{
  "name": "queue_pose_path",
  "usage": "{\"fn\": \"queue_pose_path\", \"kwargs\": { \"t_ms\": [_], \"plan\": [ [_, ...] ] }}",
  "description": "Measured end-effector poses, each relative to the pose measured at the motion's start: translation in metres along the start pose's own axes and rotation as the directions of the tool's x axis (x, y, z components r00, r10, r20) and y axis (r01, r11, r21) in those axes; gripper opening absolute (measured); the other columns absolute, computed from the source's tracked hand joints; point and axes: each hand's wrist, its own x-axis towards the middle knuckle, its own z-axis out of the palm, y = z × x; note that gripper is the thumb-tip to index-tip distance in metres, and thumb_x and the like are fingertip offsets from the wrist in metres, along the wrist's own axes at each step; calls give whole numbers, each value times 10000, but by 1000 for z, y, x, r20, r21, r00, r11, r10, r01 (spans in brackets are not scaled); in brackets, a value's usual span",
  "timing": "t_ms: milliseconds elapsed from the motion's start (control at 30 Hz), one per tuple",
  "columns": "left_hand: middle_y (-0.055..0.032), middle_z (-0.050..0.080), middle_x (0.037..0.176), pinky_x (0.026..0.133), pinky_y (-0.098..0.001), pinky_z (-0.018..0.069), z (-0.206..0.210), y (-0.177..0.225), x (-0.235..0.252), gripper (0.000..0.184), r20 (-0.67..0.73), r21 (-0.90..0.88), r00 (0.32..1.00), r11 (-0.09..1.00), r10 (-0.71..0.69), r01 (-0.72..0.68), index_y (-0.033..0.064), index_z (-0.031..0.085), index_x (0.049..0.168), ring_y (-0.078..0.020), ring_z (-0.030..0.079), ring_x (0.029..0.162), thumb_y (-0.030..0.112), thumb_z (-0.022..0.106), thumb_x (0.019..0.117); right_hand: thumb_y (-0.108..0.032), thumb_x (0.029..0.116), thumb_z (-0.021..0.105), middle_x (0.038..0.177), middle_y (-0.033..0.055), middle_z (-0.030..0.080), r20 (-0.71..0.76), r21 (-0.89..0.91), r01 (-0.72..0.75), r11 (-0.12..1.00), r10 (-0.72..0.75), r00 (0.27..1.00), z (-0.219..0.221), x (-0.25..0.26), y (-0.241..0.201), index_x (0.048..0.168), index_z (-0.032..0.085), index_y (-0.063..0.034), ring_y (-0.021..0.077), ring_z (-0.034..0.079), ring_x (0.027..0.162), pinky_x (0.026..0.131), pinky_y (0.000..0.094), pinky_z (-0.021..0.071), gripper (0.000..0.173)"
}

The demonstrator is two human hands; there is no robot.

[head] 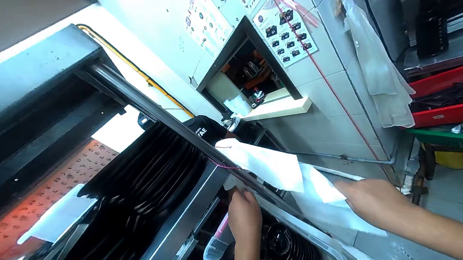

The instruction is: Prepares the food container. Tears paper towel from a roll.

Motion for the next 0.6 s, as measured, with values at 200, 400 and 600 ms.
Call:
{"fn": "queue_pose_path", "kwargs": {
  "t_ms": [200, 400, 600],
  "plan": [
    [-156, 716, 974, 812, -539, 574, 10, 4, -1, 317, -38, -79, 999, 997, 9, -12, 24, 635, 1187, -303, 719, 911, 263, 472, 1058, -379, 1072, 452, 1020, 136, 724, -121, 300, 149, 942, -117, 986, -1, 3, 19, 1381, 588, -190, 345, 713, 948, 834, 571, 563, 387],
    [-184, 706, 981, 824, -551, 566, 9, 6, 0, 335, -51, -144, 999, 990, 1, -8, -10, 639, 1170, -319, 709, 919, 265, 485, 1058, -633, 941, 614, 1486, 56, 531, -163, 504, 253, 826, -197, 967, -17, 26, 21, 1570, 417, -234, 241, 503, 1377, 1147, 495, 421, 770],
    [-173, 708, 975, 822, -551, 566, 7, 6, -1, 345, -37, -119, 999, 992, -35, 30, 12, 645, 1164, -316, 710, 930, 306, 501, 1054, -569, 843, 774, 1583, 91, 421, -231, 618, 339, 709, -248, 941, 0, 87, -33, 1594, 361, -197, 289, 449, 1424, 1146, 536, 416, 933]
  ]
}}
